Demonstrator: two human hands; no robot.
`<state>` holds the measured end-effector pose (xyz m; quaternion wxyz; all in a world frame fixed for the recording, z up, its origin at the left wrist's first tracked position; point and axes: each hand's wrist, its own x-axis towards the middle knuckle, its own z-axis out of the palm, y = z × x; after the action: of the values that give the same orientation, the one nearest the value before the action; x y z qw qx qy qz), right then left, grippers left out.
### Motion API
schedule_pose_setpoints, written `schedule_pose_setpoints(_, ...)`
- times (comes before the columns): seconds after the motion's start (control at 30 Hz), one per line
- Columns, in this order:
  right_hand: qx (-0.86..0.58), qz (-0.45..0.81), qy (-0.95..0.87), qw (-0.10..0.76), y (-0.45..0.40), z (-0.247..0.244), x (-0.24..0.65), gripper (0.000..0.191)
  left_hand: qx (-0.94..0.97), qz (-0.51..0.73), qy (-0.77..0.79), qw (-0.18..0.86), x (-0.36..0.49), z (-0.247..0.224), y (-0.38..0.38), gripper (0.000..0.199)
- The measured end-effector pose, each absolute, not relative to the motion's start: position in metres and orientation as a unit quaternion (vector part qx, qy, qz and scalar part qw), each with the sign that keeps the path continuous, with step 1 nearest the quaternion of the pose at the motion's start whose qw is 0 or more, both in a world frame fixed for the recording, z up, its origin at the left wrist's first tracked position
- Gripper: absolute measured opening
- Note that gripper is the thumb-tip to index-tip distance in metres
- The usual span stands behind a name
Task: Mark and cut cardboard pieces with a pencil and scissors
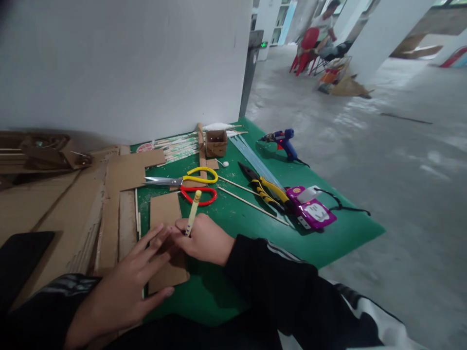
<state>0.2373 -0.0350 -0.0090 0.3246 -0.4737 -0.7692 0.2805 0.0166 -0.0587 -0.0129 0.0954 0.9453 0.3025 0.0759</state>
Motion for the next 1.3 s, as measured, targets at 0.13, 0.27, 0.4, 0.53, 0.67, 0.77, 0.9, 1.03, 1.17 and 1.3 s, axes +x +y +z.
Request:
schedule_pose_setpoints(0.13, -0.504, 0.239, -0.753, 0.35, -0.028, -0.008, 0.236, 0.033, 0.948, 0.069, 0.297, 0.094, 0.016, -0.014, -0.058, 0.071)
schedule_pose_setpoints(0.27, -0.512, 0.214, -0.752, 0.355, -0.021, -0.009, 0.235, 0.032, 0.948, 0.075, 0.297, 0.092, 0.015, -0.015, -0.058, 0.067)
schedule_pose_setpoints(0.4, -0.514, 0.213, -0.754, 0.35, -0.016, -0.014, 0.235, 0.034, 0.949, 0.072, 0.291, 0.098, 0.015, -0.015, -0.059, 0.067)
schedule_pose_setpoints(0.53, -0.535, 0.214, -0.731, 0.365, -0.007, -0.018, 0.237, 0.031, 0.946, 0.073, 0.296, 0.106, 0.016, -0.014, -0.059, 0.073)
schedule_pose_setpoints(0.67, -0.527, 0.226, -0.733, 0.366, 0.0, -0.019, 0.237, 0.036, 0.941, 0.074, 0.307, 0.12, 0.017, -0.013, -0.058, 0.072)
schedule_pose_setpoints(0.77, -0.531, 0.217, -0.729, 0.373, 0.004, -0.019, 0.234, 0.036, 0.939, 0.084, 0.308, 0.129, 0.018, -0.013, -0.058, 0.073)
schedule_pose_setpoints(0.9, -0.538, 0.2, -0.724, 0.382, 0.009, -0.016, 0.231, 0.031, 0.94, 0.092, 0.303, 0.127, 0.017, -0.013, -0.058, 0.073)
schedule_pose_setpoints(1.03, -0.534, 0.188, -0.736, 0.372, 0.014, -0.015, 0.23, 0.035, 0.938, 0.082, 0.314, 0.124, 0.016, -0.013, -0.059, 0.072)
schedule_pose_setpoints(1.17, -0.543, 0.17, -0.734, 0.369, 0.015, -0.017, 0.228, 0.029, 0.938, 0.088, 0.309, 0.129, 0.015, -0.014, -0.058, 0.073)
schedule_pose_setpoints(1.3, -0.536, 0.169, -0.745, 0.36, 0.014, -0.012, 0.228, 0.038, 0.936, 0.092, 0.314, 0.133, 0.015, -0.015, -0.059, 0.072)
